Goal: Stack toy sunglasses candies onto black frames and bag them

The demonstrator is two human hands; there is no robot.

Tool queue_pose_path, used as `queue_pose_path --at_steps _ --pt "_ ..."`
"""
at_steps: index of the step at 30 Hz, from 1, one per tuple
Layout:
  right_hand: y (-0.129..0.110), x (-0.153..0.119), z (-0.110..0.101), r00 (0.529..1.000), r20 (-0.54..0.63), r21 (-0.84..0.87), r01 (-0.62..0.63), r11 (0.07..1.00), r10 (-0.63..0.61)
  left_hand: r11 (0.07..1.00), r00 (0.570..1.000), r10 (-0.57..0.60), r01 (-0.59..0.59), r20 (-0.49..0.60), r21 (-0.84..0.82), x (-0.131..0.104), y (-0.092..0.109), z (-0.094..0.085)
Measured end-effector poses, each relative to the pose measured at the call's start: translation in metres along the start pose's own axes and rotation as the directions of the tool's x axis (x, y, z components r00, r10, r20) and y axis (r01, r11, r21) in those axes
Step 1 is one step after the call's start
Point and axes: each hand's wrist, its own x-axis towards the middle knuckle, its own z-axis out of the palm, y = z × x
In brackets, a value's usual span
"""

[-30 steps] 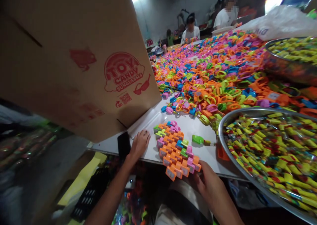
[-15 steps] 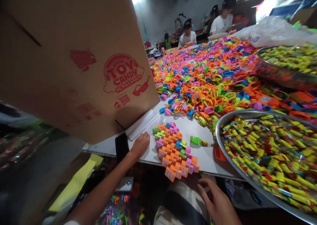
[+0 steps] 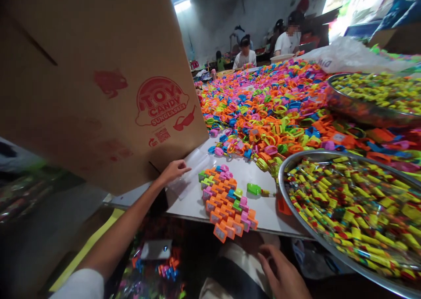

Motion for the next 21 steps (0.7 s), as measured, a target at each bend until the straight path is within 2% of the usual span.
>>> queue_pose_path --at_steps 4,7,10,14,16,19,21 --pt "0.003 0.001 0.0 1.0 -0.021 -0.021 -0.01 1.0 0.009 0.995 0.987 0.002 0.014 0.164 -0.098 0.011 0.0 -0.025" --pt "0.002 0.002 0.002 1.0 -0.022 -0.031 0.006 0.999 -0.006 0.997 0.98 -0.003 0.017 0.197 -0.07 0.019 0.003 -0.042" --pt "0.001 0.004 0.004 1.0 -0.015 -0.038 0.021 0.999 -0.022 0.999 0.991 -0.009 0.004 0.13 0.037 0.03 0.01 -0.06" --pt "0.002 0.008 0.005 0.999 -0.017 -0.059 0.048 0.997 -0.049 0.97 0.999 0.022 -0.009 -0.05 0.243 0.053 0.025 -0.088" --pt "0.001 0.012 0.006 0.994 -0.082 -0.101 0.062 0.993 -0.07 0.943 0.992 0.035 0.006 -0.117 0.334 0.064 0.035 -0.104" --pt "-0.009 0.02 0.008 0.981 -0.156 -0.197 0.083 0.977 -0.114 0.904 0.986 0.044 0.029 -0.159 0.427 0.07 0.051 -0.127" --pt "-0.018 0.027 0.009 0.981 -0.134 -0.235 0.104 0.966 -0.138 0.884 0.985 0.048 0.035 -0.165 0.466 0.068 0.064 -0.14"
